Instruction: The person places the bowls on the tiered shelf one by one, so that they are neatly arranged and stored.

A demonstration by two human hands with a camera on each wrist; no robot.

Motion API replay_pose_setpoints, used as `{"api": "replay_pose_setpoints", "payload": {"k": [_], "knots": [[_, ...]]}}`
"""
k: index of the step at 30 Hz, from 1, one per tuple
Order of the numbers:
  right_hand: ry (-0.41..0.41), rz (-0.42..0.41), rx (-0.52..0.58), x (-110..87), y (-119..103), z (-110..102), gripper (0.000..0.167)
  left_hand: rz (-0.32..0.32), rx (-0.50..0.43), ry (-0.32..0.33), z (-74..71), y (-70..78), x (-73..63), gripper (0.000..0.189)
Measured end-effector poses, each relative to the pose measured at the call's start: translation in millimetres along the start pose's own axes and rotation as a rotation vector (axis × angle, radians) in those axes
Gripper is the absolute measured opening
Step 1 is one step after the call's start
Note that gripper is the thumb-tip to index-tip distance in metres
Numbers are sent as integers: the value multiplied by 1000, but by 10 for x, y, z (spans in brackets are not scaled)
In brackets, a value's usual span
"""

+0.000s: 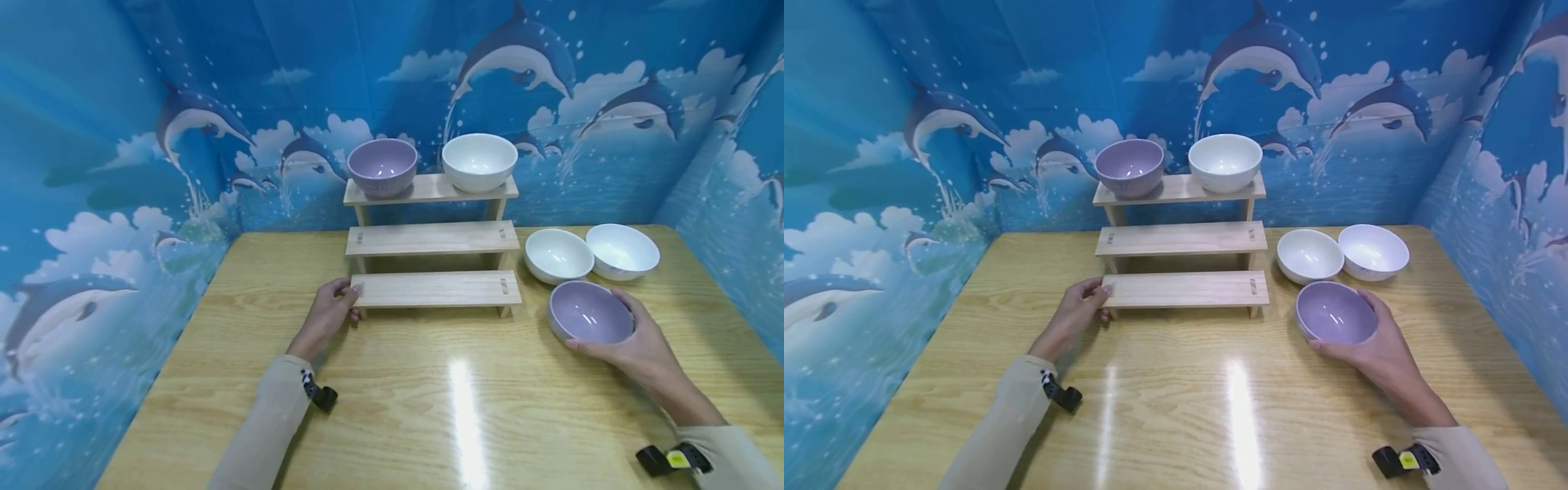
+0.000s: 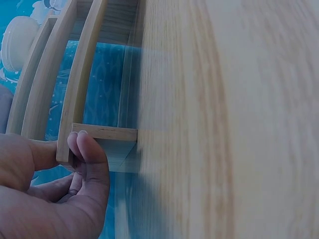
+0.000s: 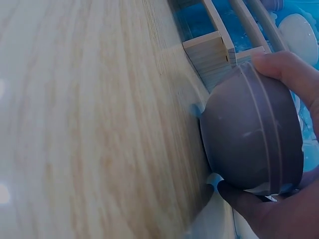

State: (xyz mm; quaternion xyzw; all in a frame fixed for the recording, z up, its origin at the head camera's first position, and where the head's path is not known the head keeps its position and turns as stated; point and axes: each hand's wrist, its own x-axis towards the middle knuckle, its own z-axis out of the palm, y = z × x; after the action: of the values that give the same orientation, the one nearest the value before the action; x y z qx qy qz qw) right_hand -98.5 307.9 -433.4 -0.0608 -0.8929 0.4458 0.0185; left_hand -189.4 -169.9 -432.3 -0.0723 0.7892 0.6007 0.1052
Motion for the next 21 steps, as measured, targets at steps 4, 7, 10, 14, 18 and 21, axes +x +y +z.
{"api": "replay_pose_setpoints", "payload": {"k": [4,7,10,14,18,21], "knots": [[-9,11,-3,-25,-21,-16,124,-3,0,0,-2,-3,-3,65],[-15,18,-15,-42,-45,-26,124,-2,2,0,-5,-12,0,65],[-20,15,-22,-57,-75,-29,124,-5,4,3,-6,-9,-9,64],[-15,-5,-3,-91,-131,-27,125,-14,5,2,-3,-3,-13,64],[-5,-34,4,-126,-202,-19,125,-12,7,2,1,-4,-3,62],[-1,-58,10,-143,-256,-4,124,-8,5,2,2,0,-6,60]]}}
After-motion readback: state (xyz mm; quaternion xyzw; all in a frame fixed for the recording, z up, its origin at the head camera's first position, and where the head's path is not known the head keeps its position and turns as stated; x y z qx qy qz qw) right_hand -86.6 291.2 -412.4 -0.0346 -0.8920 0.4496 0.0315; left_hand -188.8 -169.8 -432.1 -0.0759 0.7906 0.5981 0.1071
